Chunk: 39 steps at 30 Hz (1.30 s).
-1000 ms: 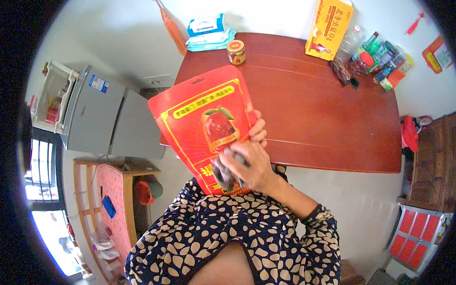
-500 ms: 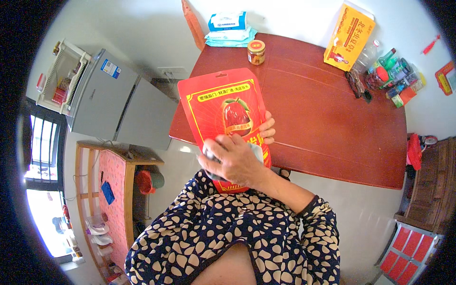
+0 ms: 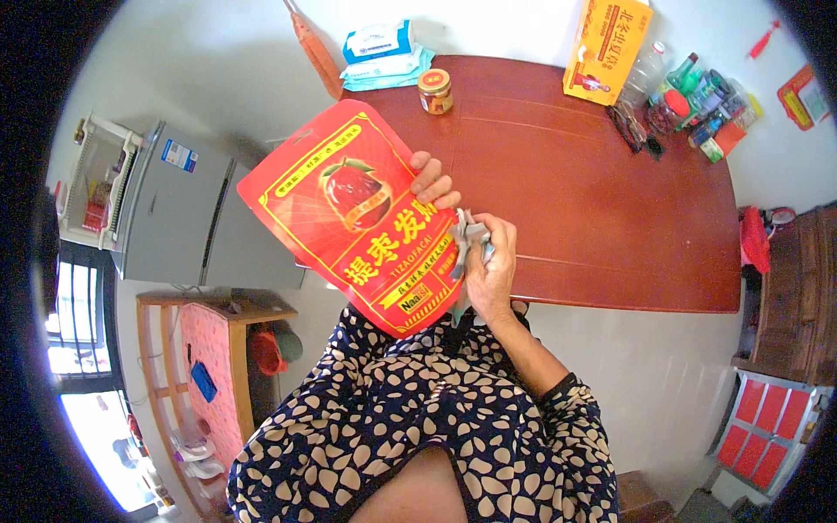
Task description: The person wipes the surfaces of several food packaging items on a table using a cloth. They clean a yellow box, a red pouch, and a small jar, handling each item one at a time and wiping all visible sides before placing them back on the table.
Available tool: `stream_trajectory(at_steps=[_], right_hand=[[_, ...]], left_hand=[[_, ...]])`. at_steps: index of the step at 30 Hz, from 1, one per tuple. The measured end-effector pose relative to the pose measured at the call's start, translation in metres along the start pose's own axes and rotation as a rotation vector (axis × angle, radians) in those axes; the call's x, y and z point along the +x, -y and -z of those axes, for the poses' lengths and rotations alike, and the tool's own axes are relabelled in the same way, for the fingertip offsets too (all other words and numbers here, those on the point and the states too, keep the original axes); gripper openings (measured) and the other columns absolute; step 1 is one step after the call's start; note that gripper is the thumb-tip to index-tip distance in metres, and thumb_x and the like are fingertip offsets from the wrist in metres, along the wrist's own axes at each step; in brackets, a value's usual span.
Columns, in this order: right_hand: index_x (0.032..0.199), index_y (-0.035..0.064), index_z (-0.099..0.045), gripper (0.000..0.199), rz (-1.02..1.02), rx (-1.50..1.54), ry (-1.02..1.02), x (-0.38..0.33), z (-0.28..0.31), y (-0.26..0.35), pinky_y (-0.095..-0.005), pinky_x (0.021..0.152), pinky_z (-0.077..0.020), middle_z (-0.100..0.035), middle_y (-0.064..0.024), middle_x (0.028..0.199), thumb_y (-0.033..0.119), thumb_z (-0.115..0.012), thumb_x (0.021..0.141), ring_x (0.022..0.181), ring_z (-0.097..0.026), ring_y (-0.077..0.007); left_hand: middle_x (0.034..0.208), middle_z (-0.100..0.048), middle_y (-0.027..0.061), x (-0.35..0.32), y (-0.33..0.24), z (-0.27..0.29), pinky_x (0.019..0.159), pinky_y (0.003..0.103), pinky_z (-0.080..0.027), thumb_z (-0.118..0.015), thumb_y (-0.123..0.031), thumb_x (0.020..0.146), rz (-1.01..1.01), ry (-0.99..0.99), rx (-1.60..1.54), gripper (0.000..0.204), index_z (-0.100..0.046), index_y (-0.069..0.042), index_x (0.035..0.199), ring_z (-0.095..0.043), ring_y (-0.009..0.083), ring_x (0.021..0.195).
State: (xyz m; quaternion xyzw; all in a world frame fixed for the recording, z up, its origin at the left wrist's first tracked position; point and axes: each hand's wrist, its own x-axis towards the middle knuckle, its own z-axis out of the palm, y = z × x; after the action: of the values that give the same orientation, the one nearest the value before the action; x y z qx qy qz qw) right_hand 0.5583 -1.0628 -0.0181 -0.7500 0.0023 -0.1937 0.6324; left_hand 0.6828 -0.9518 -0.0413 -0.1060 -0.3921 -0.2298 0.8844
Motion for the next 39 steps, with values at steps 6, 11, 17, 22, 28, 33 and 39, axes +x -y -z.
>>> stream_trajectory(at_steps=[6, 11, 17, 22, 28, 33, 39], right_hand=[[0.112, 0.0117, -0.057, 0.035, 0.51, -0.278, 0.146, -0.021, -0.007, 0.036, -0.037, 0.077, -0.0468, -0.051, -0.0117, 0.108, 0.012, -0.07, 0.079, 0.098, -0.053, -0.025], [0.11, 0.0172, -0.058, 0.037, 0.766, -0.362, 0.366, -0.02, -0.022, 0.047, -0.0353, 0.075, -0.0465, -0.05, -0.0072, 0.107, 0.018, -0.072, 0.075, 0.096, -0.053, -0.0235], [0.106, 0.0152, -0.059, 0.033, 0.811, -0.257, 0.376, 0.04, -0.069, 0.057, -0.0366, 0.072, -0.0463, -0.05, -0.0064, 0.099, 0.018, -0.074, 0.075, 0.089, -0.053, -0.0236], [0.103, 0.0126, -0.059, 0.038, 0.71, -0.257, 0.163, 0.079, -0.097, 0.08, -0.0393, 0.071, -0.0466, -0.05, -0.0091, 0.098, 0.019, -0.078, 0.071, 0.088, -0.054, -0.0265], [0.104, 0.0177, -0.059, 0.041, 0.847, -0.424, 0.374, 0.032, -0.075, 0.065, -0.0373, 0.073, -0.0469, -0.052, -0.0077, 0.101, 0.013, -0.073, 0.066, 0.09, -0.056, -0.0256], [0.105, 0.009, -0.058, 0.042, 0.532, -0.199, 0.233, 0.01, -0.043, 0.039, -0.0416, 0.079, -0.0466, -0.051, -0.0123, 0.102, -0.006, -0.063, 0.066, 0.096, -0.054, -0.0294], [0.118, 0.0045, -0.043, 0.023, -0.326, 0.572, -0.038, 0.015, -0.036, -0.007, -0.0256, 0.073, -0.0493, -0.054, -0.0062, 0.105, 0.011, -0.048, 0.097, 0.091, -0.055, -0.0118]], left_hand=[[0.086, -0.055, 0.002, -0.006, -0.025, 0.016, 0.08, 0.032, -0.043, -0.057, -0.03, 0.093, 0.047, 0.011, 0.005, 0.035, -0.049, -0.006, 0.117, -0.055, 0.0149, 0.084], [0.088, -0.056, 0.0013, -0.023, -0.023, 0.018, 0.078, 0.031, -0.044, -0.055, -0.03, 0.093, 0.022, -0.066, -0.036, 0.035, -0.049, -0.005, 0.116, -0.056, 0.0142, 0.085], [0.078, -0.045, 0.0003, -0.041, 0.004, 0.006, 0.068, 0.03, -0.039, -0.053, -0.035, 0.092, 0.201, -0.307, -0.07, 0.032, -0.049, -0.008, 0.108, -0.043, 0.0137, 0.069], [0.073, -0.042, 0.0007, -0.039, 0.021, 0.002, 0.066, 0.032, -0.037, -0.05, -0.037, 0.093, 0.228, -0.324, -0.094, 0.03, -0.047, -0.008, 0.101, -0.042, 0.0142, 0.067], [0.075, -0.045, 0.0011, -0.031, -0.006, 0.003, 0.07, 0.032, -0.039, -0.046, -0.035, 0.095, -0.023, -0.391, -0.018, 0.031, -0.049, -0.007, 0.107, -0.044, 0.0138, 0.07], [0.082, -0.052, 0.0018, -0.016, -0.053, 0.007, 0.077, 0.03, -0.043, -0.054, -0.024, 0.093, 0.005, -0.07, 0.083, 0.027, -0.05, -0.005, 0.112, -0.052, 0.0143, 0.078], [0.088, -0.058, 0.0029, 0.018, -0.068, 0.009, 0.08, 0.031, -0.045, -0.059, -0.028, 0.092, -0.107, 0.224, 0.183, 0.034, -0.051, -0.006, 0.116, -0.058, 0.0145, 0.085]])
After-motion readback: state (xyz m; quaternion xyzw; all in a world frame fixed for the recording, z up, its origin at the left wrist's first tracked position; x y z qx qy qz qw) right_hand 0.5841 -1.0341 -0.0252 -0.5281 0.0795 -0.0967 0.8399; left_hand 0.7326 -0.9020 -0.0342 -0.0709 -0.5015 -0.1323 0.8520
